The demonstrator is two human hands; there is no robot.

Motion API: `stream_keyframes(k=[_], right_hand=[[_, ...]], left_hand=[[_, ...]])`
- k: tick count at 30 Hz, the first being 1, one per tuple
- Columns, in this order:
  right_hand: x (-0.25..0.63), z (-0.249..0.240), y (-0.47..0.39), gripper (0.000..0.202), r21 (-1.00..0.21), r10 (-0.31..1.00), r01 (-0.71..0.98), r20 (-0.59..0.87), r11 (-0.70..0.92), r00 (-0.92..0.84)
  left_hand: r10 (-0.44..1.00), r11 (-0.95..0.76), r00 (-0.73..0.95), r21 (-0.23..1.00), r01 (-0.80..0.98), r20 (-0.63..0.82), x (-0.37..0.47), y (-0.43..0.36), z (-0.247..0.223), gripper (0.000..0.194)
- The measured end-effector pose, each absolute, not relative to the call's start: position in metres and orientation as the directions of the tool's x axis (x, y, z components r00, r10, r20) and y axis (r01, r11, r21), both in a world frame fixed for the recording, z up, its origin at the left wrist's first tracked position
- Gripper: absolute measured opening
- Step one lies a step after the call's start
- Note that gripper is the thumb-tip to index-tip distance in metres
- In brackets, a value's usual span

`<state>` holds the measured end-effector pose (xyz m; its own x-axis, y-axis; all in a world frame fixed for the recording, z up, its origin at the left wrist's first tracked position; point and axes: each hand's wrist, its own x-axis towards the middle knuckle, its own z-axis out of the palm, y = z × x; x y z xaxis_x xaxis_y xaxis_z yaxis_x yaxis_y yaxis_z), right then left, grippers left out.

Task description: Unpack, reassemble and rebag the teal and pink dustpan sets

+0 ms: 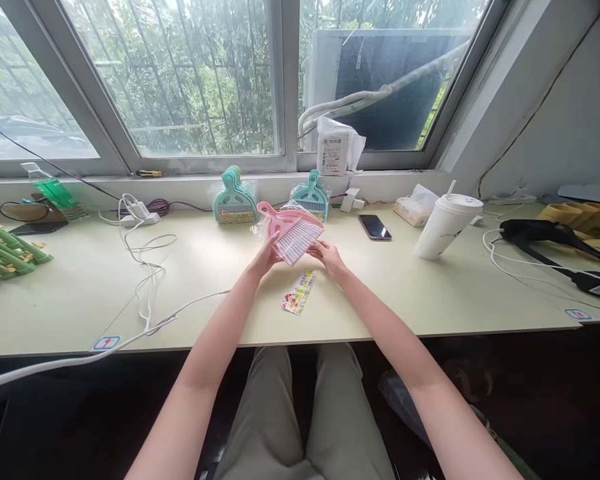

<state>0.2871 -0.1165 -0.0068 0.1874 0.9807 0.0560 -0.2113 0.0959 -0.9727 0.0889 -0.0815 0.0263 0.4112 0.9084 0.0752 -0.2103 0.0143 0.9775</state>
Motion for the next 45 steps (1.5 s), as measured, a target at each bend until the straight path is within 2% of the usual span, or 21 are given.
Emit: stream_keyframes(k=[1, 4, 7, 11, 15, 17, 19, 21, 25, 27, 29, 30, 32, 33, 34, 35, 36, 38, 40, 42, 45], right_hand=[[0.289, -0.006, -0.116, 0.012, -0.958, 0.975, -0.266, 0.044, 0.103, 0.218], [0.294, -0.005, -0.116, 0.025, -0.92, 0.964, -0.38, -0.012, 0.092, 0.264], [0.297, -0.003, -0.117, 0.028, -0.922, 0.967, -0.377, -0.012, 0.087, 0.253], [0.297, 0.002, -0.119, 0.032, -0.935, 0.971, -0.344, 0.003, 0.088, 0.24], [0.299, 0.007, -0.12, 0.034, -0.939, 0.978, -0.332, 0.014, 0.085, 0.21], [0.304, 0.008, -0.12, 0.033, -0.934, 0.968, -0.342, 0.015, 0.102, 0.249], [0.31, 0.009, -0.12, 0.031, -0.917, 0.948, -0.375, 0.006, 0.132, 0.319], [0.317, 0.008, -0.12, 0.028, -0.893, 0.921, -0.42, -0.016, 0.162, 0.389], [0.325, 0.004, -0.118, 0.024, -0.855, 0.875, -0.486, -0.087, 0.18, 0.476], [0.326, 0.002, -0.118, 0.025, -0.847, 0.865, -0.501, -0.107, 0.179, 0.49], [0.325, 0.002, -0.118, 0.026, -0.846, 0.867, -0.501, -0.103, 0.181, 0.488], [0.323, 0.002, -0.118, 0.027, -0.848, 0.872, -0.498, -0.093, 0.183, 0.48], [0.318, 0.003, -0.12, 0.029, -0.85, 0.895, -0.49, -0.051, 0.194, 0.444], [0.315, 0.003, -0.12, 0.03, -0.85, 0.911, -0.486, -0.018, 0.202, 0.412], [0.311, 0.003, -0.121, 0.032, -0.853, 0.929, -0.48, 0.019, 0.208, 0.368], [0.307, 0.003, -0.122, 0.032, -0.858, 0.947, -0.469, 0.058, 0.209, 0.317], [0.303, 0.003, -0.122, 0.033, -0.868, 0.96, -0.453, 0.09, 0.205, 0.264], [0.298, 0.003, -0.122, 0.035, -0.887, 0.973, -0.419, 0.12, 0.194, 0.198], [0.3, 0.004, -0.121, 0.04, -0.895, 0.962, -0.393, 0.117, 0.209, 0.246], [0.307, 0.006, -0.12, 0.044, -0.909, 0.92, -0.335, 0.114, 0.249, 0.374], [0.315, 0.014, -0.12, 0.041, -0.941, 0.802, -0.026, 0.272, 0.336, 0.531]], left_hand=[[0.879, 0.042, 0.475, 0.981, -0.189, 0.054, 0.087, -0.08, 0.026, 0.067], [0.834, 0.055, 0.552, 0.992, -0.117, 0.019, 0.08, -0.072, 0.023, 0.065], [0.918, 0.005, 0.396, 0.998, -0.07, 0.023, 0.074, -0.06, 0.016, 0.05], [0.989, 0.051, 0.142, 0.994, -0.094, -0.037, 0.068, -0.05, 0.008, 0.03], [0.996, 0.079, 0.059, 0.981, -0.178, -0.07, 0.06, -0.044, 0.007, 0.027], [0.991, 0.074, -0.089, 0.97, -0.233, -0.098, 0.052, -0.039, 0.008, 0.029], [0.916, 0.05, -0.379, 0.975, -0.217, -0.131, 0.037, -0.034, 0.008, 0.032], [0.758, 0.047, -0.643, 0.992, -0.114, -0.11, 0.019, -0.03, 0.008, 0.035], [0.568, 0.071, -0.823, 0.997, 0.028, -0.017, -0.009, -0.033, 0.01, 0.037], [0.412, 0.085, -0.906, 0.986, 0.145, 0.098, -0.011, -0.04, 0.017, 0.048], [0.352, 0.03, -0.889, 0.946, 0.324, 0.293, -0.001, -0.048, 0.027, 0.055], [0.409, -0.047, -0.828, 0.915, 0.401, 0.383, 0.007, -0.052, 0.032, 0.053], [0.667, -0.259, -0.579, 0.875, 0.41, 0.469, 0.031, -0.061, 0.041, 0.044], [0.817, -0.307, -0.402, 0.902, 0.305, 0.414, 0.046, -0.066, 0.043, 0.036], [0.934, -0.278, -0.182, 0.946, 0.169, 0.307, 0.06, -0.07, 0.043, 0.035], [0.979, -0.195, 0.079, 0.978, 0.068, 0.189, 0.075, -0.075, 0.041, 0.04], [0.968, -0.158, 0.205, 0.986, 0.054, 0.144, 0.088, -0.08, 0.036, 0.043], [0.933, -0.14, 0.339, 0.99, 0.032, 0.121, 0.108, -0.087, 0.026, 0.044], [0.936, -0.158, 0.322, 0.987, 0.015, 0.145, 0.117, -0.09, 0.016, 0.043], [0.956, -0.213, 0.206, 0.977, 0.0, 0.208, 0.119, -0.09, 0.01, 0.04], [0.943, -0.331, -0.018, 0.943, 0.025, 0.331, 0.116, -0.091, 0.011, 0.04]])
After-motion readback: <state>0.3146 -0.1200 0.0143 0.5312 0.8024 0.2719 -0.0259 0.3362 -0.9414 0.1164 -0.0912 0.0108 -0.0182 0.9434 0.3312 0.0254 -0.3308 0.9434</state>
